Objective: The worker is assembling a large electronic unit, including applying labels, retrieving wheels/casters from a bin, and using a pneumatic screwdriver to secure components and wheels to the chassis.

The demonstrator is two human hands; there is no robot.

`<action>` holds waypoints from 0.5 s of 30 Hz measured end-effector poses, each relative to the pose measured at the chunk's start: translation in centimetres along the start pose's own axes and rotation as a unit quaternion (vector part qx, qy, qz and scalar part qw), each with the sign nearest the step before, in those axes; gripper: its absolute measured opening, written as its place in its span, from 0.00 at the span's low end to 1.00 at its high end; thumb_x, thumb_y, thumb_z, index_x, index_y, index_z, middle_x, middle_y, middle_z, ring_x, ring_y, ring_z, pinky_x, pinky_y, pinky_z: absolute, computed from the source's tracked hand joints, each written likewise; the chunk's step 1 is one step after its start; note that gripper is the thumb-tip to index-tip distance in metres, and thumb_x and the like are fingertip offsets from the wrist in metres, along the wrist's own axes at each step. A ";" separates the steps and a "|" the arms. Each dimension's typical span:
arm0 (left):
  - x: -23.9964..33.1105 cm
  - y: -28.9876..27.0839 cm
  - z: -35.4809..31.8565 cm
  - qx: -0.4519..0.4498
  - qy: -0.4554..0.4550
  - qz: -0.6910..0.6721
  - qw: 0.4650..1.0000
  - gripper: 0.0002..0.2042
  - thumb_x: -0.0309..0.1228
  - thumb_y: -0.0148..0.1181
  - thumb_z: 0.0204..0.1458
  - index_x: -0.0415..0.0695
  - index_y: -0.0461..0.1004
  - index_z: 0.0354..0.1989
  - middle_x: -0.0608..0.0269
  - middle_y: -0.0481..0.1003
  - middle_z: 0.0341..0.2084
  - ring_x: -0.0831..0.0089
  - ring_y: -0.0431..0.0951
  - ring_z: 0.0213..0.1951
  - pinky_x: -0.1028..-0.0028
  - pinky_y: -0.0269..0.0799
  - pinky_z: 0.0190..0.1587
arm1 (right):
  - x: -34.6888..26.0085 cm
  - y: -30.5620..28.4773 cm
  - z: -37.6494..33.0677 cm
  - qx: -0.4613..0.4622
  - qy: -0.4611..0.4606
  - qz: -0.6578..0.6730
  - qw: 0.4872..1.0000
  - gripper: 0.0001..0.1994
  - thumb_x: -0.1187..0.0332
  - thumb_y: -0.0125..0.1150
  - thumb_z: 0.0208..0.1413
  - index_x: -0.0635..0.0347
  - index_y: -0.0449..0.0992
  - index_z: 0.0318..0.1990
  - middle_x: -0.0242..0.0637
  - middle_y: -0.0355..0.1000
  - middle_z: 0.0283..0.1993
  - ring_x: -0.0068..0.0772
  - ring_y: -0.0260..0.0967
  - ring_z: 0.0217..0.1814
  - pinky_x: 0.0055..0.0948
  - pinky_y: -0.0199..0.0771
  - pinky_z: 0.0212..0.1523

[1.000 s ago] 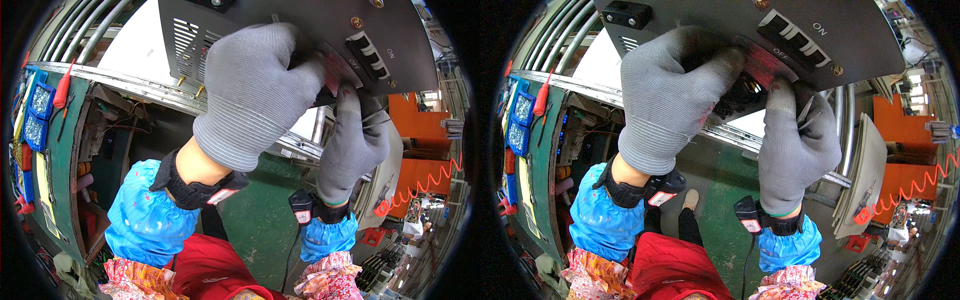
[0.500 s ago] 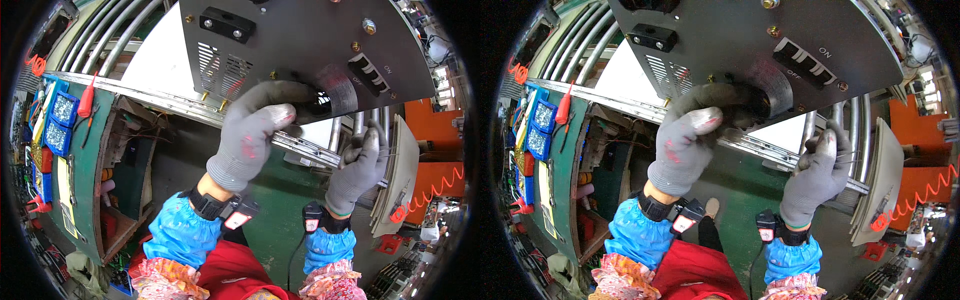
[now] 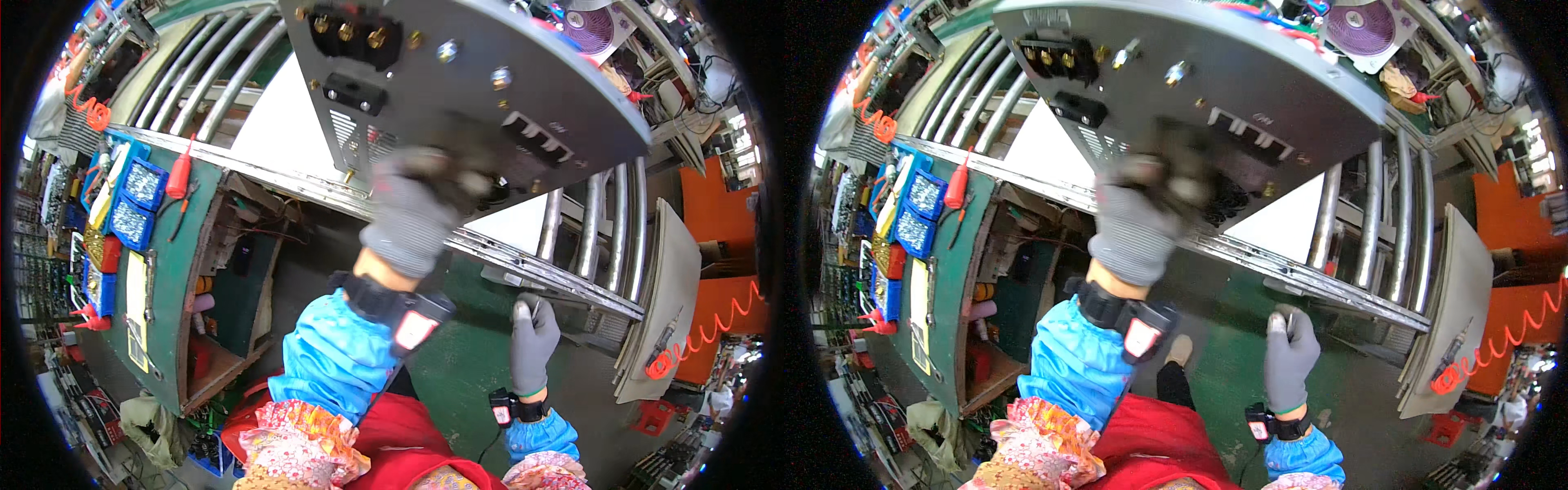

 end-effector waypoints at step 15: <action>-18.9 6.8 2.9 0.001 -0.064 0.546 0.835 0.18 0.29 0.55 0.54 0.34 0.72 0.52 0.56 0.76 0.43 0.69 0.77 0.42 0.71 0.74 0.45 | 4.0 -15.7 0.6 -0.040 0.155 0.104 0.982 0.15 0.74 0.47 0.54 0.67 0.71 0.48 0.37 0.71 0.30 0.22 0.67 0.22 0.24 0.70 0.19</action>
Point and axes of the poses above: each hand's wrist, its own z-axis towards the middle knuckle, its own y-axis out of the palm, x = y × z, the point moved 1 cm from there along z, towards the middle knuckle
